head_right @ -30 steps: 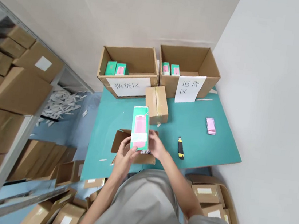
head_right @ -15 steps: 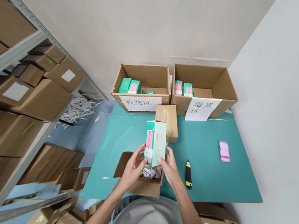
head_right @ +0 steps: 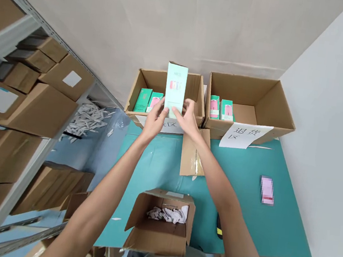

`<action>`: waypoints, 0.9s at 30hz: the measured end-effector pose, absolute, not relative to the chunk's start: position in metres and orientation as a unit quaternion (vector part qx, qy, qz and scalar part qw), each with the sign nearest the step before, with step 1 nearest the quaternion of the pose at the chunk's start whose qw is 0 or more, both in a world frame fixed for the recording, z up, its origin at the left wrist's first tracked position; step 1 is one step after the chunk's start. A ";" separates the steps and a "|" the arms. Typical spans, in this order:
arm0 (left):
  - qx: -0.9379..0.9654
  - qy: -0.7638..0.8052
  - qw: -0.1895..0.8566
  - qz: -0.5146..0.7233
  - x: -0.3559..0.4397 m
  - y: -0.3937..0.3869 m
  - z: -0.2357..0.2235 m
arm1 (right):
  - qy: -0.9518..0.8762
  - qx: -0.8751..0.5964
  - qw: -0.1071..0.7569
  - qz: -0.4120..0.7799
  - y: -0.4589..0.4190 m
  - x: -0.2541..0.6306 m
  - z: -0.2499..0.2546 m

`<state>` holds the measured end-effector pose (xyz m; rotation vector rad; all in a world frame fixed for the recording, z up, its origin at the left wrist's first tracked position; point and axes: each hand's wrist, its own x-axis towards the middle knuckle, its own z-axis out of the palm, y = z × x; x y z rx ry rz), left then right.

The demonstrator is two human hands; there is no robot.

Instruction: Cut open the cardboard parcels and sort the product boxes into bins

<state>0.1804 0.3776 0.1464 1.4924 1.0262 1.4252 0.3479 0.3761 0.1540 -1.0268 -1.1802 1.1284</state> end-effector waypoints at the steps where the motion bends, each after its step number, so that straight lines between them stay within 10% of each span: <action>1: 0.602 0.407 0.407 0.554 0.177 0.399 0.141 | -0.529 -0.450 0.552 0.462 0.399 0.346 0.152; 16: 0.677 0.705 0.200 0.069 0.183 0.478 0.081 | -0.665 -0.696 0.047 0.267 0.461 0.309 0.115; 22: 0.672 0.697 0.225 0.110 0.187 0.482 0.094 | -0.687 -0.682 0.110 0.226 0.463 0.303 0.118; 27: 0.708 0.559 0.213 0.377 0.167 0.399 0.097 | -0.695 -0.583 0.368 0.205 0.395 0.324 0.111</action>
